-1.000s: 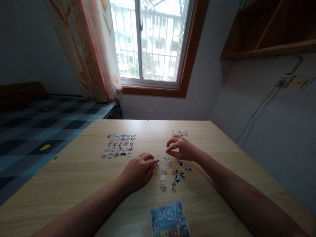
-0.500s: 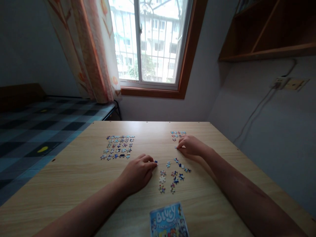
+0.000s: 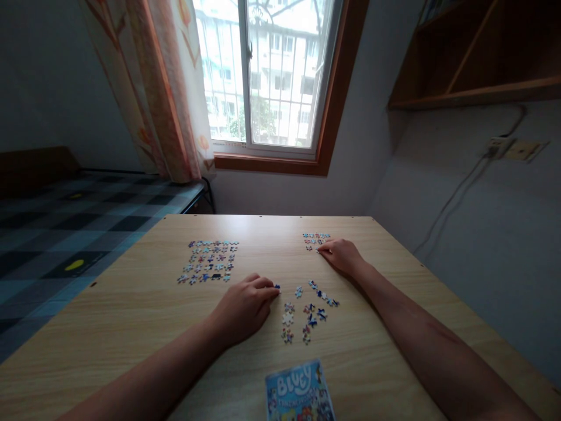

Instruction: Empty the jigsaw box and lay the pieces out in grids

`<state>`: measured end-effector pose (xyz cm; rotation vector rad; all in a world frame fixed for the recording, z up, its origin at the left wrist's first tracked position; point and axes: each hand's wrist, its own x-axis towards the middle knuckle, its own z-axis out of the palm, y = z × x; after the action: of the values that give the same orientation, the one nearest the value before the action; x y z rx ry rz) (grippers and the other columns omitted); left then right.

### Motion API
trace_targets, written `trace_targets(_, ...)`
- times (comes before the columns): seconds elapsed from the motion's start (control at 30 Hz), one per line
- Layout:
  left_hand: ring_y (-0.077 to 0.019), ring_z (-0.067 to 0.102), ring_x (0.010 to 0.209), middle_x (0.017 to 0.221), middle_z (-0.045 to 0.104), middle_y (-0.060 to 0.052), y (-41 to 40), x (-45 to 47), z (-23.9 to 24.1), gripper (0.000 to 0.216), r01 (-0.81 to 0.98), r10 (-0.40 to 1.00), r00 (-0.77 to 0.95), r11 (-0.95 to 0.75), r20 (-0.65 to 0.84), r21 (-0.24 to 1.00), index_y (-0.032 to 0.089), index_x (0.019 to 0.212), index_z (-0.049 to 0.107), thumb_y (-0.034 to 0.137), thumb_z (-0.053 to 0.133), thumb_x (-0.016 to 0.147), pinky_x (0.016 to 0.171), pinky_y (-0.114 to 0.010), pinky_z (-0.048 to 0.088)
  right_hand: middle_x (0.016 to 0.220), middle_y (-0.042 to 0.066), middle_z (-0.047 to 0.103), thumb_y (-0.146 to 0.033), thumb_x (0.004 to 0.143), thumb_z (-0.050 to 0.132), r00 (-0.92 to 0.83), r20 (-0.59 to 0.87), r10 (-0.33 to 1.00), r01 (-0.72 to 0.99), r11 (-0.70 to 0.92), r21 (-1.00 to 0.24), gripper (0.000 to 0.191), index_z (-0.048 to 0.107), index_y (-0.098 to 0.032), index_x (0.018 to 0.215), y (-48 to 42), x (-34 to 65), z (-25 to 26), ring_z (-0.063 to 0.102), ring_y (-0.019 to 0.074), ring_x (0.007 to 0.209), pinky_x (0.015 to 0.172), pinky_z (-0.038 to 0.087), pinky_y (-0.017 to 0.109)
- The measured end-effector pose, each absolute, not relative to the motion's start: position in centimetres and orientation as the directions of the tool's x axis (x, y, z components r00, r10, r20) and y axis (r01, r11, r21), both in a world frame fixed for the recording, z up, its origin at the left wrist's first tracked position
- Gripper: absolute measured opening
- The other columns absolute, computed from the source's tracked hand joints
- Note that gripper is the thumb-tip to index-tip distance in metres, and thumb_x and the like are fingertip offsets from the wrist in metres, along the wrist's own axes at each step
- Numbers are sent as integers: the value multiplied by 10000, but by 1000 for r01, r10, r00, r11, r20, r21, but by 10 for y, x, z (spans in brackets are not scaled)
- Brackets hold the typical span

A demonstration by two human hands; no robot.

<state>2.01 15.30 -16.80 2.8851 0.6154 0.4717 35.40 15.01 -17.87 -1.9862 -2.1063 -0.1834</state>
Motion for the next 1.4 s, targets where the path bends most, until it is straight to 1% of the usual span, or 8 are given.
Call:
trace_targets(0.47, -232, 605, 992, 1122, 715, -41, 154, 20, -170, 333, 362, 412, 866, -908, 284, 212, 231, 1115, 709, 126, 521, 862, 889, -414, 539, 1052, 18, 738, -354, 975, 555, -6, 331, 944, 995, 39, -93, 235, 777, -296, 1023, 153, 351, -190, 677, 180, 907, 732, 486, 255)
trace_targets(0.63, -228, 620, 977, 1097, 719, -50, 153, 21, -171, 303, 360, 418, 848, -905, 326, 226, 231, 1123, 700, 158, 498, 909, 866, -403, 545, 1046, 27, 735, -318, 984, 540, -4, 416, 909, 991, 58, -119, 242, 769, -284, 1054, 149, 348, -185, 671, 174, 895, 749, 483, 259)
trace_targets(0.73, -217, 634, 946, 1040, 724, -53, 153, 21, -173, 260, 367, 442, 818, -894, 369, 257, 218, 1022, 714, 167, 477, 929, 846, -388, 543, 960, 28, 746, -278, 956, 588, -119, 486, 866, 953, 237, -188, 198, 783, -255, 975, 146, 335, -179, 667, 158, 842, 749, 477, 255)
trace_targets(0.87, -194, 644, 874, 933, 714, -41, 152, 21, -173, 236, 396, 487, 768, -872, 417, 289, 205, 855, 703, 96, 494, 849, 815, -353, 529, 851, 18, 732, -238, 924, 623, -406, 477, 779, 778, 569, -267, 161, 784, -232, 929, 137, 298, -169, 638, 128, 777, 741, 467, 247)
trace_targets(1.0, -172, 625, 738, 821, 689, -25, 151, 19, -173, 215, 442, 532, 738, -846, 415, 298, 199, 753, 679, 92, 497, 793, 711, -317, 506, 852, 13, 727, -260, 924, 626, -601, 402, 691, 673, 709, -213, 160, 785, -245, 916, 126, 260, -164, 595, 131, 763, 751, 451, 268)
trace_targets(1.17, -163, 620, 707, 809, 690, -24, 149, 19, -170, 203, 451, 529, 754, -848, 390, 279, 199, 732, 675, 122, 497, 791, 680, -298, 488, 821, 26, 718, -264, 948, 575, -549, 331, 767, 785, 610, -112, 231, 785, -251, 853, 128, 260, -168, 568, 148, 756, 784, 440, 290)
trace_targets(1.3, -170, 632, 734, 816, 694, -28, 149, 19, -169, 211, 447, 528, 763, -847, 373, 287, 199, 731, 671, 121, 488, 802, 695, -299, 488, 859, 28, 732, -263, 905, 625, -376, 296, 878, 893, 429, -138, 176, 798, -262, 878, 137, 298, -166, 618, 175, 866, 824, 449, 289)
trace_targets(1.4, -172, 636, 741, 819, 697, -27, 150, 18, -168, 220, 440, 525, 768, -849, 368, 292, 201, 730, 670, 122, 484, 817, 702, -301, 487, 881, 17, 748, -239, 854, 661, -305, 172, 937, 929, 333, -165, 148, 805, -271, 862, 141, 330, -160, 649, 163, 831, 771, 459, 266)
